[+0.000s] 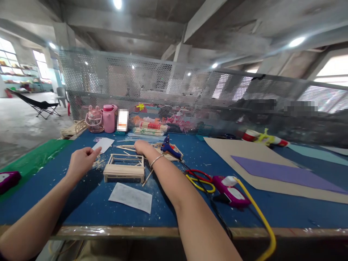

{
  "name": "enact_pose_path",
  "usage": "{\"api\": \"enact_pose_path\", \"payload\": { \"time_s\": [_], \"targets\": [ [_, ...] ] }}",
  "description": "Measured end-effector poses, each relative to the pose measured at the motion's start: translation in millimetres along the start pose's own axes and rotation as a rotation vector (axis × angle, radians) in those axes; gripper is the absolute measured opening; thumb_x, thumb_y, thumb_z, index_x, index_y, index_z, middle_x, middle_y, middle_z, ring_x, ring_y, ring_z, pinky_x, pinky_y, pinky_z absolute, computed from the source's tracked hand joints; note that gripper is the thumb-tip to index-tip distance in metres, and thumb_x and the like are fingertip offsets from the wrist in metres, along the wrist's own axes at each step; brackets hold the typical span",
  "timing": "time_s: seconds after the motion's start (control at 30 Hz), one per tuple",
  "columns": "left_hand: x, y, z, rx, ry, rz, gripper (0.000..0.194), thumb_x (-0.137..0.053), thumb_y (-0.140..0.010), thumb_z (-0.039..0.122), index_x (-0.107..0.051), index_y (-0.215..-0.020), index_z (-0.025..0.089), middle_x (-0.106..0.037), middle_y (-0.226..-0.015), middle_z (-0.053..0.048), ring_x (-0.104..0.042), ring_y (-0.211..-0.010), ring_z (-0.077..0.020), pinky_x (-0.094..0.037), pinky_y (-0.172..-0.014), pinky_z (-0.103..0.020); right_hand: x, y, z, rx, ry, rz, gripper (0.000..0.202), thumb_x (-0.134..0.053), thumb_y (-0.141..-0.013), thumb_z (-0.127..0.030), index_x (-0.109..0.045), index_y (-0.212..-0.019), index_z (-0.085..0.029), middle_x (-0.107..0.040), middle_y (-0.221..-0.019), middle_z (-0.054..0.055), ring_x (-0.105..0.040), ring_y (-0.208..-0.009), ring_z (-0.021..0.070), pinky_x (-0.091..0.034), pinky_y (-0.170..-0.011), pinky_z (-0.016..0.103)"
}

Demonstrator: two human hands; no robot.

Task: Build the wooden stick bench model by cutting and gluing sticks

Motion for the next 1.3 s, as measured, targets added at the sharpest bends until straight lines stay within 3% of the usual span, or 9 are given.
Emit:
{"api": "enact_pose_path", "payload": {
  "time_s": [0.13,0.27,0.47,0.53,0.63,0.77,0.93,1.17,1.3],
  "targets": [
    [-11.2,-4,-4,0.009,0.109,-0.09,0.044,-0.035,-0.083,0.045,-0.059,-0.056,0.018,-0.063,-0.053,-0.002,-0.054,-0.048,-0.0138,-0.037,-0.053,-0.024,2,4,2,-0.011,-0.098,0.088,0.032,-0.052,-0.086,-0.031,-0.052,-0.113,-0.016,-0.054,-0.114,0.008,-0.056,-0.096,0.0187,-0.048,-0.08,0.038],
    [-18.7,-7,-9,0.036,0.152,-0.139,0.028,-0.047,-0.075,0.035,-0.068,-0.081,0.018,-0.069,-0.069,-0.002,-0.058,-0.053,-0.0151,-0.04,-0.054,-0.024,20,15,9,-0.011,-0.275,0.289,0.012,-0.057,-0.08,-0.022,-0.061,-0.087,-0.014,-0.063,-0.096,0.01,-0.058,-0.095,0.0227,-0.044,-0.081,0.036],
    [-11.9,-5,-8,0.009,0.029,-0.085,0.037,-0.049,-0.073,0.049,-0.061,-0.055,0.019,-0.059,-0.049,-0.001,-0.053,-0.05,-0.0163,-0.033,-0.052,-0.026,52,55,25,0.013,-0.669,0.585,0.016,-0.036,-0.087,-0.017,-0.048,-0.096,-0.018,-0.067,-0.09,0.007,-0.064,-0.08,0.0154,-0.047,-0.07,0.029],
    [-10.7,-5,-7,-0.027,0.0,-0.041,0.04,-0.041,-0.078,0.046,-0.057,-0.053,0.019,-0.054,-0.046,-0.002,-0.051,-0.05,-0.0166,-0.031,-0.05,-0.026,50,71,25,0.06,-0.869,0.584,0.014,-0.032,-0.088,-0.018,-0.043,-0.097,-0.02,-0.067,-0.086,0.004,-0.065,-0.072,0.0123,-0.049,-0.063,0.026],
    [-17.0,-12,-7,-0.05,0.041,-0.04,0.033,-0.037,-0.08,0.034,-0.062,-0.067,0.018,-0.06,-0.054,-0.003,-0.054,-0.054,-0.0169,-0.034,-0.053,-0.026,34,94,20,0.178,-1.497,0.472,0.001,-0.042,-0.085,-0.02,-0.043,-0.085,-0.021,-0.066,-0.079,0.0,-0.065,-0.07,0.0109,-0.051,-0.062,0.025],
    [-28.8,-30,9,-0.096,0.134,-0.075,0.03,-0.038,-0.078,0.027,-0.064,-0.09,0.016,-0.068,-0.076,-0.005,-0.059,-0.063,-0.0154,-0.04,-0.057,-0.023,12,113,11,0.248,-2.071,0.33,0.014,-0.063,-0.075,-0.022,-0.049,-0.074,-0.019,-0.065,-0.074,-0.002,-0.062,-0.066,0.0088,-0.051,-0.063,0.022],
    [-29.7,-37,31,-0.209,0.176,-0.061,0.031,-0.04,-0.079,0.033,-0.063,-0.092,0.016,-0.068,-0.078,-0.004,-0.06,-0.067,-0.0148,-0.042,-0.063,-0.022,-4,118,10,0.233,-2.163,0.386,0.021,-0.072,-0.067,-0.028,-0.054,-0.071,-0.018,-0.061,-0.061,-0.006,-0.058,-0.055,0.0063,-0.049,-0.055,0.018],
    [-16.2,-27,20,-0.219,0.077,-0.041,0.034,-0.036,-0.082,0.037,-0.059,-0.065,0.017,-0.062,-0.058,-0.002,-0.055,-0.058,-0.0144,-0.037,-0.058,-0.023,-8,124,10,0.205,-2.187,0.417,0.018,-0.069,-0.069,-0.025,-0.053,-0.073,-0.019,-0.068,-0.07,-0.002,-0.062,-0.059,0.0082,-0.049,-0.053,0.017],
    [-23.1,-17,26,-0.227,0.061,-0.099,0.039,-0.04,-0.08,0.043,-0.058,-0.056,0.018,-0.058,-0.048,0.0,-0.054,-0.052,-0.014,-0.037,-0.055,-0.023,-4,128,6,0.218,-2.187,0.436,0.022,-0.072,-0.065,-0.021,-0.052,-0.074,-0.019,-0.07,-0.075,-0.001,-0.066,-0.065,0.0099,-0.051,-0.057,0.017]
  ]
}}
Point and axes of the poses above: each hand's wrist, its own y-axis away from the middle knuckle, its own x-axis out of the back of the hand, z = x × y, the point moved 7 cm from there along -y, towards the middle knuckle
